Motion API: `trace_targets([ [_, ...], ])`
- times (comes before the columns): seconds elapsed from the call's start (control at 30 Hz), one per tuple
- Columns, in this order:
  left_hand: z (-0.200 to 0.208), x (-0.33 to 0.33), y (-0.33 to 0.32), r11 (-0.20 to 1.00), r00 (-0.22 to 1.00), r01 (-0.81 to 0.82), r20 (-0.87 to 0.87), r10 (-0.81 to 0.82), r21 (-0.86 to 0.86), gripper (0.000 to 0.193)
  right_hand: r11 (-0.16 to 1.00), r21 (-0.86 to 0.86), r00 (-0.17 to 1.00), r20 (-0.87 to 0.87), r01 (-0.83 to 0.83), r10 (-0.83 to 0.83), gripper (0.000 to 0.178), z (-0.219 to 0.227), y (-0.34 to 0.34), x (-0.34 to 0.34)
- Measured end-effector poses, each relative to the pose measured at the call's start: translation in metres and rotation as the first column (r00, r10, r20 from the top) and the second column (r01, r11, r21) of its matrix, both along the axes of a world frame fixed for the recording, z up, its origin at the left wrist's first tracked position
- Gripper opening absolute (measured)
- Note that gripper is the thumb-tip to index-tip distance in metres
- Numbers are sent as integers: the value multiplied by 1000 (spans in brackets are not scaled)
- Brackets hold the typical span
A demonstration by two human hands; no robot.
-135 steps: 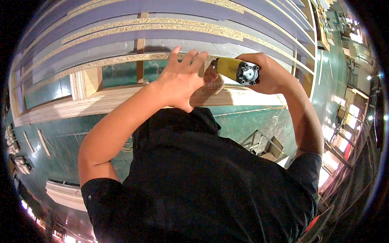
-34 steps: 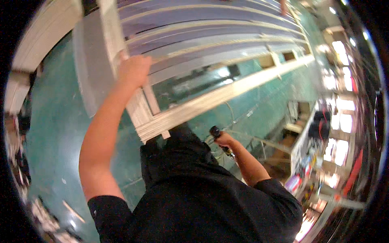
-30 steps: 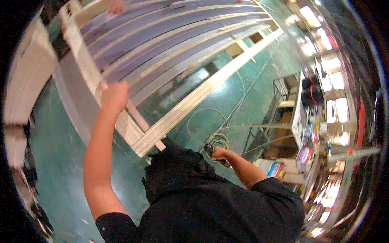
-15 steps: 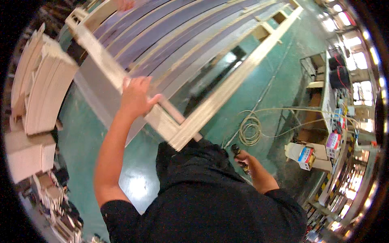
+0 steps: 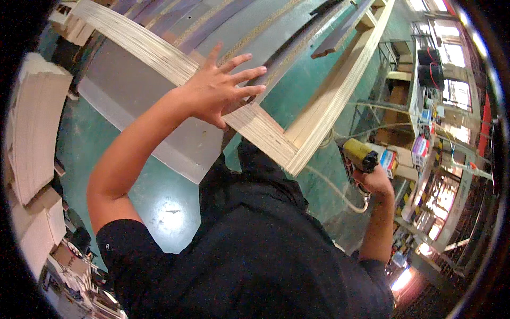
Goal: The person assembles a wooden frame structure by placing thin wooden slats into a larger frame. They use a yellow power drill to secure the slats in place. The person works on the frame from a standing position, occasionally adjusting the slats by hand before drilling.
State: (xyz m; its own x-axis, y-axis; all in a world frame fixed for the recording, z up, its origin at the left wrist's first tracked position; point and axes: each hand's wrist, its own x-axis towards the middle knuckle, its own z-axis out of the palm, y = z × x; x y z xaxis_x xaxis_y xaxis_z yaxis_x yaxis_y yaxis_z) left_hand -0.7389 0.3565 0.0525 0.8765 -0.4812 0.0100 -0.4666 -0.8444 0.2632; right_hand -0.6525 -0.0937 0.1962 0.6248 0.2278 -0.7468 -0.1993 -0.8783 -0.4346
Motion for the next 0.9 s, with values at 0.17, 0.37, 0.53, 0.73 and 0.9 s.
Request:
trace_targets([
  [0.17,-12,4,3,993,996,91,17,-89,-80,115,966,113,972,66,-232,226,64,29,90,-28],
  [0.37,-25,8,8,982,989,139,76,-130,-127,113,824,199,848,103,-530,520,50,-5,197,-24],
  [0.53,-30,10,7,979,991,127,73,-116,-160,102,828,237,860,107,-509,498,45,-32,210,-20],
  [0.73,-21,8,12,969,992,124,6,-125,-214,97,872,211,897,62,-441,438,43,-31,227,-23],
  [0.9,-27,9,11,964,993,118,28,-115,-237,106,827,249,864,142,-504,483,44,-42,224,-19],
])
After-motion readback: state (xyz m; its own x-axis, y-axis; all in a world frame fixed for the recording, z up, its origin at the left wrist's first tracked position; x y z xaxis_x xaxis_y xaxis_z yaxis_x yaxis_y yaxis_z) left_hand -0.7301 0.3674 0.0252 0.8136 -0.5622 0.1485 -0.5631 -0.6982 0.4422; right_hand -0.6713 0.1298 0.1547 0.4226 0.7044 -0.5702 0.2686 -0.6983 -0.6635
